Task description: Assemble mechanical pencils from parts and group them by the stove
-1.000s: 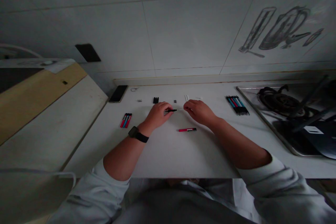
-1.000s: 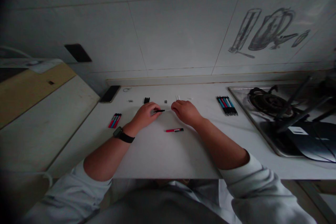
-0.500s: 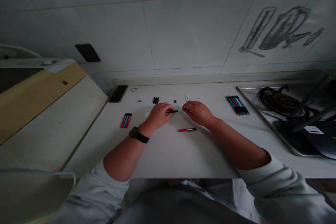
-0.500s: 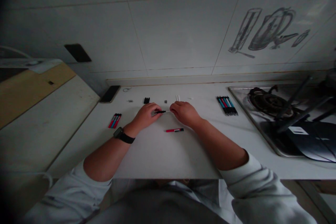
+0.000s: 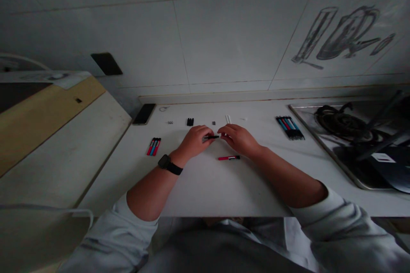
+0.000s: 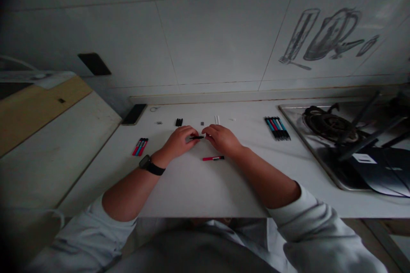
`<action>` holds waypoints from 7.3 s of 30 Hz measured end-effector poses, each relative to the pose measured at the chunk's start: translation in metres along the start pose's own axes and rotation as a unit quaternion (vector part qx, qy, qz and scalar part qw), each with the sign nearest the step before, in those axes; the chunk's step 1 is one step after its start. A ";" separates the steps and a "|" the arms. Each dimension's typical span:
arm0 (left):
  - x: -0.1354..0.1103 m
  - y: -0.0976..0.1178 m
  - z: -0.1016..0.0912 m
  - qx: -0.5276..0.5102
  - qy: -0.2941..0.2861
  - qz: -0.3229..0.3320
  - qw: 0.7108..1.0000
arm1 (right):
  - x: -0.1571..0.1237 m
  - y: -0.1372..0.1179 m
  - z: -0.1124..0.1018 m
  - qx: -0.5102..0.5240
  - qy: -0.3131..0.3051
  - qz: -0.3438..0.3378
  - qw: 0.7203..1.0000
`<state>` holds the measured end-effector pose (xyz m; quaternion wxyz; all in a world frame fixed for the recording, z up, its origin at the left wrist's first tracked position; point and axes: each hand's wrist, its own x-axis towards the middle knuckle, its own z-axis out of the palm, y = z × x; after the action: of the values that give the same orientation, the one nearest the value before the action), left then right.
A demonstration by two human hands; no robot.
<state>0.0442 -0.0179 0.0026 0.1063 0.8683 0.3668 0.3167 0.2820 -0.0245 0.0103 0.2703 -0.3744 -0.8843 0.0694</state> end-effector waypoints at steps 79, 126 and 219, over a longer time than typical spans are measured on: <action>-0.001 -0.005 -0.002 0.003 0.051 -0.005 0.999 | 0.002 -0.004 -0.019 -0.024 0.005 0.064 0.998; -0.002 -0.009 -0.001 -0.030 0.002 -0.018 0.999 | -0.001 0.000 -0.007 -0.038 0.004 0.027 0.999; -0.004 -0.010 -0.003 -0.041 -0.014 0.000 0.999 | 0.011 0.016 -0.016 0.454 0.191 0.202 0.847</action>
<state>0.0342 -0.0143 -0.0009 0.1467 0.8676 0.3520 0.3193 0.2944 -0.0071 0.0236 0.5536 -0.3861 -0.5901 0.4429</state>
